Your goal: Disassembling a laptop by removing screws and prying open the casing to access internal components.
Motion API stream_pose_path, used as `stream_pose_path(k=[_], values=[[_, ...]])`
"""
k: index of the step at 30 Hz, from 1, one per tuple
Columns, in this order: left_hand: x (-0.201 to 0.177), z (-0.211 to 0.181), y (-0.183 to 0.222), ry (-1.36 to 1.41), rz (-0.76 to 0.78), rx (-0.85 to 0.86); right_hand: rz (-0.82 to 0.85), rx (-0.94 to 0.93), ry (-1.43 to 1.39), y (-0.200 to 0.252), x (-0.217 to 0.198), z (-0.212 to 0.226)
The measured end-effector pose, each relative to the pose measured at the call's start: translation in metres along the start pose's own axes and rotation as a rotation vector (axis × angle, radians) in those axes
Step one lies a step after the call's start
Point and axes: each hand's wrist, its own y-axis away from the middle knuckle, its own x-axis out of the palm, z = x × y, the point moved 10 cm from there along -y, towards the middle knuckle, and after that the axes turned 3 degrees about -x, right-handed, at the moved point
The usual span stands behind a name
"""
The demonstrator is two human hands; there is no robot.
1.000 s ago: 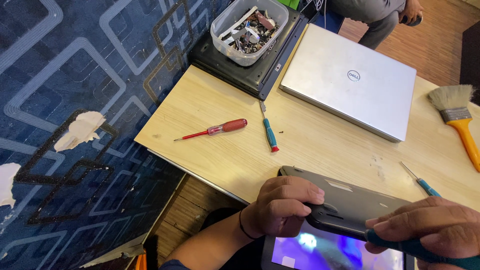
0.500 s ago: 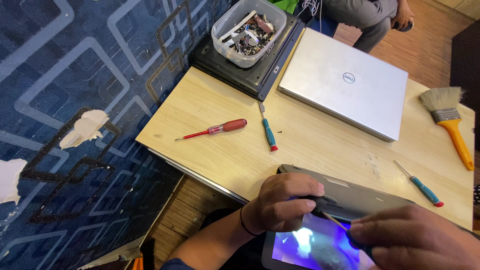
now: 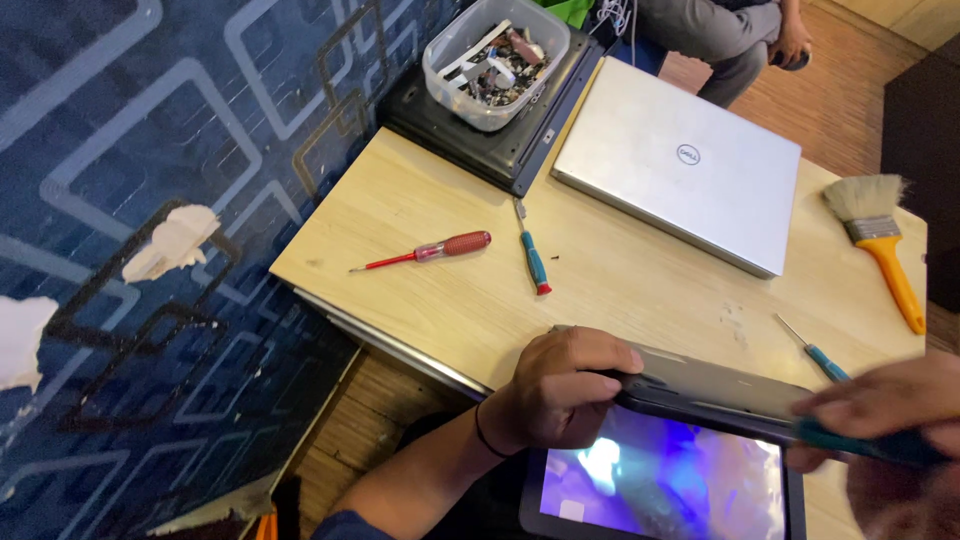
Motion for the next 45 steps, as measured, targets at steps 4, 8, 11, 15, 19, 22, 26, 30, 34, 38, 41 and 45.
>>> stream_pose_path(k=[4, 8, 11, 15, 19, 22, 26, 30, 34, 38, 41, 45], values=[[-0.005, 0.007, -0.002, 0.12, -0.112, -0.068, -0.123, -0.25, -0.191, -0.013, 0.032, 0.061], [-0.009, 0.016, 0.009, 0.087, -0.192, -0.181, -0.124, -0.213, -0.092, -0.013, 0.042, 0.064], [-0.021, 0.01, 0.005, -0.149, -0.272, -0.248, -0.171, -0.183, -0.195, -0.017, 0.041, 0.051], [-0.021, 0.008, 0.01, -0.151, -0.277, -0.252, -0.046, -0.019, -0.443, -0.023, 0.04, 0.013], [-0.017, 0.011, 0.012, 0.005, -0.3, -0.25, -0.054, -0.003, -0.494, -0.028, 0.043, 0.011], [-0.017, 0.013, 0.013, 0.071, -0.299, -0.261, -0.042, -0.037, -0.513, -0.026, 0.043, 0.011], [-0.016, 0.013, 0.013, 0.074, -0.277, -0.256, -0.026, -0.06, -0.471, -0.019, 0.04, 0.008], [-0.015, 0.013, 0.013, 0.087, -0.265, -0.228, -0.024, -0.071, -0.471, -0.017, 0.041, 0.014], [-0.014, 0.012, 0.011, 0.083, -0.265, -0.193, -0.091, -0.137, -0.322, -0.01, 0.039, 0.027], [-0.013, 0.011, 0.01, 0.056, -0.237, -0.145, -0.027, -0.39, -0.011, -0.004, 0.036, 0.049], [-0.01, 0.008, 0.008, 0.033, -0.177, -0.13, 0.414, -0.586, -0.04, -0.005, 0.032, 0.043], [-0.009, 0.005, 0.006, -0.003, -0.146, -0.085, 0.342, -0.489, -0.039, -0.015, 0.028, 0.04]])
